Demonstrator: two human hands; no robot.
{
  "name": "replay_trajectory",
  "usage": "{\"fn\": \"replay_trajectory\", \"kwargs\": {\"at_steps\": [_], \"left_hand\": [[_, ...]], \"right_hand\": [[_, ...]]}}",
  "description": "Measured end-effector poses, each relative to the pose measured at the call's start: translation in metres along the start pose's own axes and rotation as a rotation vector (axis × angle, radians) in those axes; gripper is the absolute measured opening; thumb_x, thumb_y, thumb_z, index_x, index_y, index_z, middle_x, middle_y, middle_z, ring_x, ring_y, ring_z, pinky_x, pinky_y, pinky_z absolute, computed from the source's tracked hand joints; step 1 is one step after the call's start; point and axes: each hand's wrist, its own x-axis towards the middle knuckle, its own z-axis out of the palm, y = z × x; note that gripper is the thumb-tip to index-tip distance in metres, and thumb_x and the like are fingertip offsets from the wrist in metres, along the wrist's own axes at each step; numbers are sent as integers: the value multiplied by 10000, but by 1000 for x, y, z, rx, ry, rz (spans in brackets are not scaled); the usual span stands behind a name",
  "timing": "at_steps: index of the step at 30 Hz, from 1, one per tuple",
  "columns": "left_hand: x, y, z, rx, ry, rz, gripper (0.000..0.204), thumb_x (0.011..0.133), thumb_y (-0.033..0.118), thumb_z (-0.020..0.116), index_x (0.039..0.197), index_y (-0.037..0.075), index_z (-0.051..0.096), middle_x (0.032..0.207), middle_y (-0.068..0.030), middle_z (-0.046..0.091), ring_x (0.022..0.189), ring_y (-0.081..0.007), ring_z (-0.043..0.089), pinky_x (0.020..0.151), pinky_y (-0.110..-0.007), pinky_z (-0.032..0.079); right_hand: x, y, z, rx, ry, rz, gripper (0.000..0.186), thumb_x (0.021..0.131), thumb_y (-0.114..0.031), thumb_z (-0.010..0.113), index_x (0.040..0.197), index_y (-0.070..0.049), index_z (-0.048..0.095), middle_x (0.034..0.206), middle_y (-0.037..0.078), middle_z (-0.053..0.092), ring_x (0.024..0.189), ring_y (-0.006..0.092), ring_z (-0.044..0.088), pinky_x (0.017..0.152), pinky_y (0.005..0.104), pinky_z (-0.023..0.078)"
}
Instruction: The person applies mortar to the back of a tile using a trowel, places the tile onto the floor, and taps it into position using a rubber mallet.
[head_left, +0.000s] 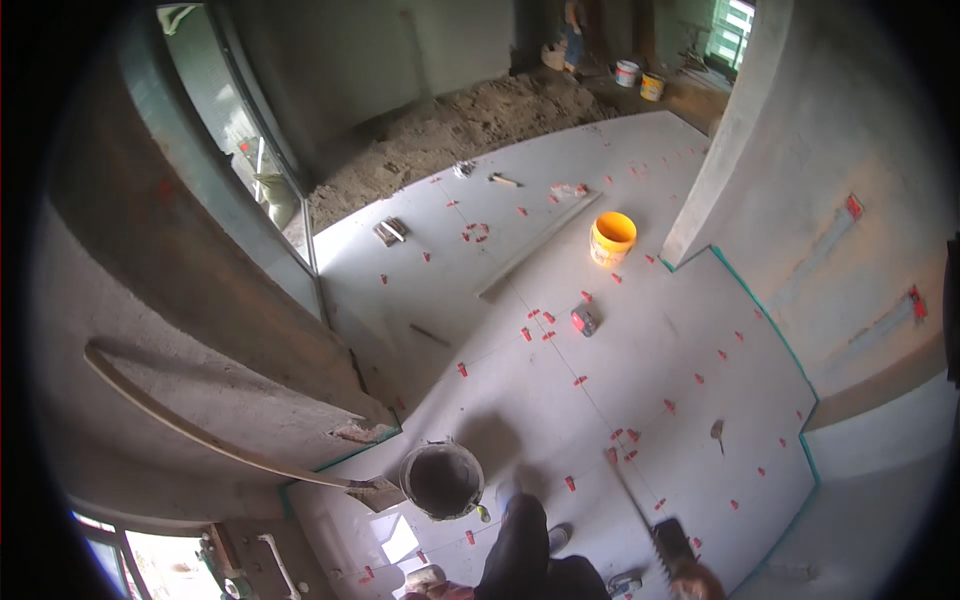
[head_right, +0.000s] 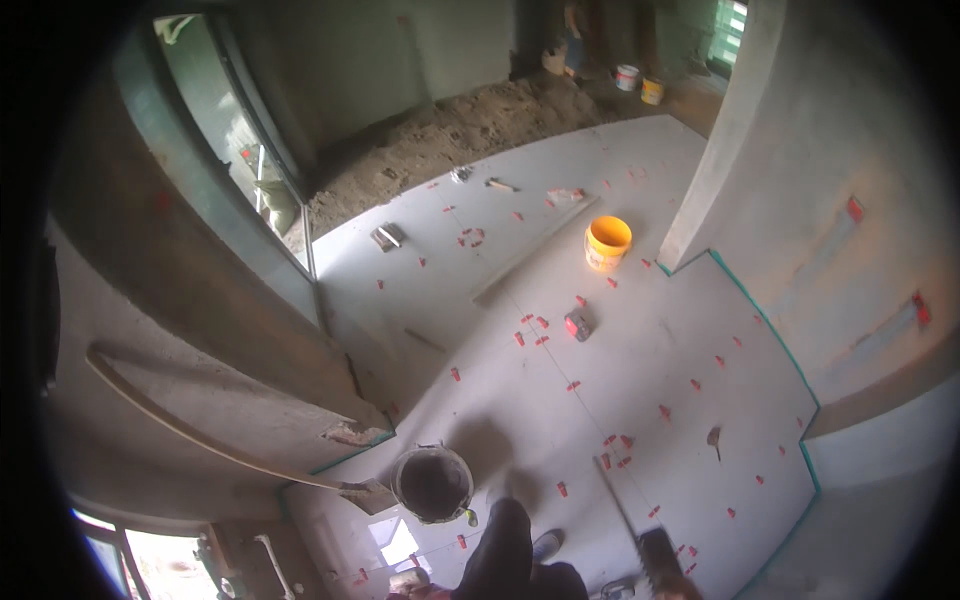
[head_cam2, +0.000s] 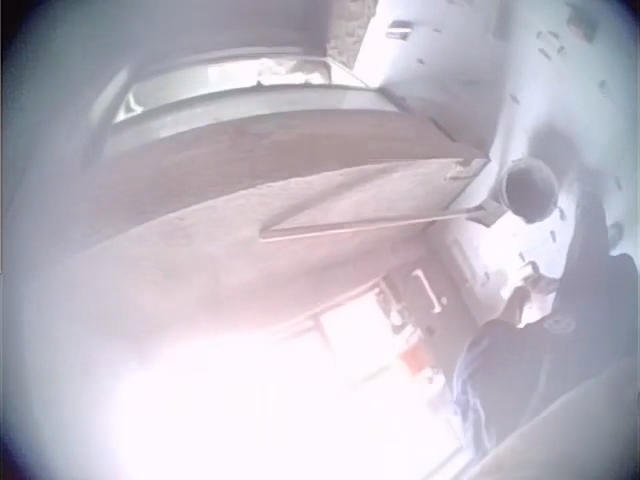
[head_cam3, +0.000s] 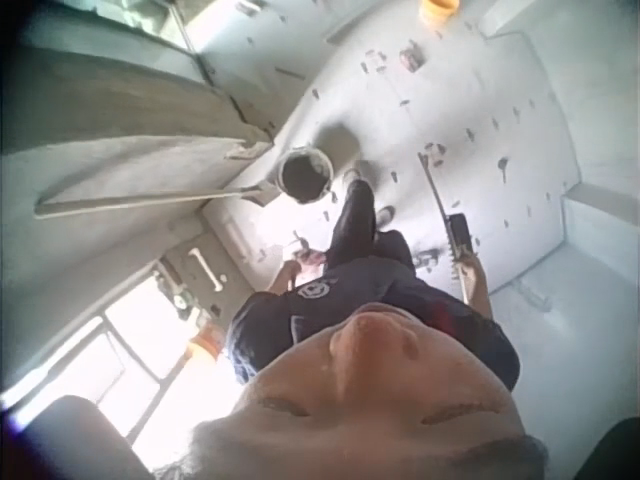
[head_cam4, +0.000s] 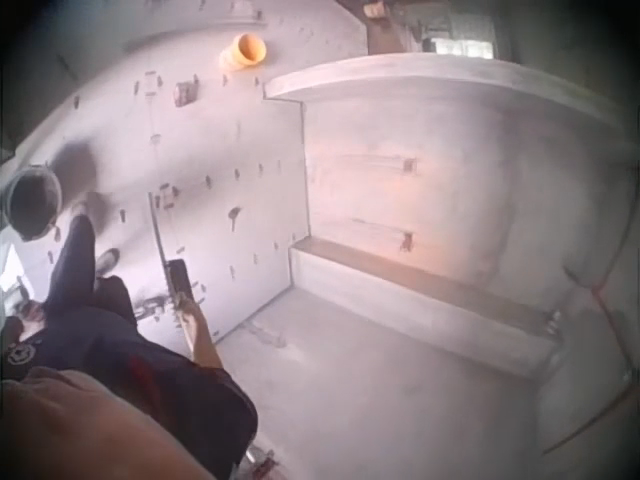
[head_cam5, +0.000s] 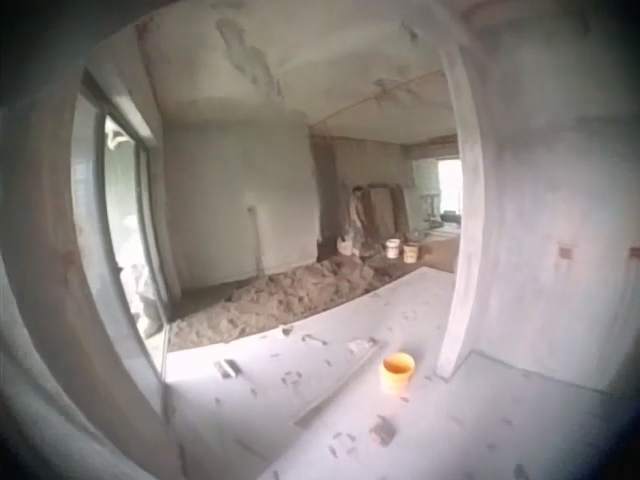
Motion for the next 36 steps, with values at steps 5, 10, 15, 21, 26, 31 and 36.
{"fn": "replay_trajectory", "kwargs": {"at_steps": [5, 10, 15, 21, 26, 31, 36], "left_hand": [[12, 30, -6, -12, -95, -35, 274, 757, 253, 639, 772, -18, 677, 732, -133, 630, 699, -257, 612, 624, -368, 478], [88, 152, -48, -78, -74, -14, 272, 758, 252, 636, 772, -17, 676, 738, -137, 629, 707, -262, 611, 630, -371, 478], [178, 339, -137, -105, 23, 49, 270, 759, 251, 633, 772, -16, 674, 744, -141, 629, 715, -266, 610, 635, -374, 479], [214, 561, -244, -126, 166, 236, 268, 760, 249, 629, 772, -16, 673, 751, -146, 629, 726, -271, 608, 641, -378, 479], [227, 731, -297, -112, 204, 376, 267, 761, 247, 626, 771, -15, 672, 757, -151, 628, 734, -276, 607, 647, -381, 479], [287, 881, -313, -39, 198, 430, 265, 762, 246, 622, 771, -14, 671, 762, -155, 628, 743, -280, 606, 652, -384, 480], [363, 1080, -281, 40, 190, 354, 264, 762, 245, 619, 771, -14, 669, 768, -159, 628, 751, -285, 604, 657, -387, 480]], "right_hand": [[40, -178, 13, -587, 12, -356, 122, 853, -95, 597, 970, -71, 570, 757, 62, 642, 633, 171, 637, 516, 334, 507], [70, -377, 54, -425, 262, -112, 155, 822, -196, 590, 786, -46, 607, 804, 114, 666, 615, 239, 641, 529, 371, 511], [152, -500, 52, -1091, 213, -41, 313, 759, -263, 717, 970, -54, 618, 732, 86, 653, 662, 191, 649, 569, 343, 519], [103, -582, 111, -314, 179, 293, 246, 712, -163, 734, 895, -43, 621, 733, 76, 618, 693, 198, 610, 648, 341, 494], [66, -662, 145, -653, 112, -585, 207, 830, -201, 686, 986, -66, 676, 839, 78, 615, 793, 184, 603, 736, 303, 475], [151, -743, 127, -462, 113, -343, 154, 802, -80, 692, 954, -57, 699, 992, 108, 651, 960, 179, 627, 862, 294, 479], [280, -889, 57, 100, 109, -9, 166, 883, -109, 621, 1006, -13, 681, 947, 98, 679, 942, 189, 631, 877, 318, 483]]}}
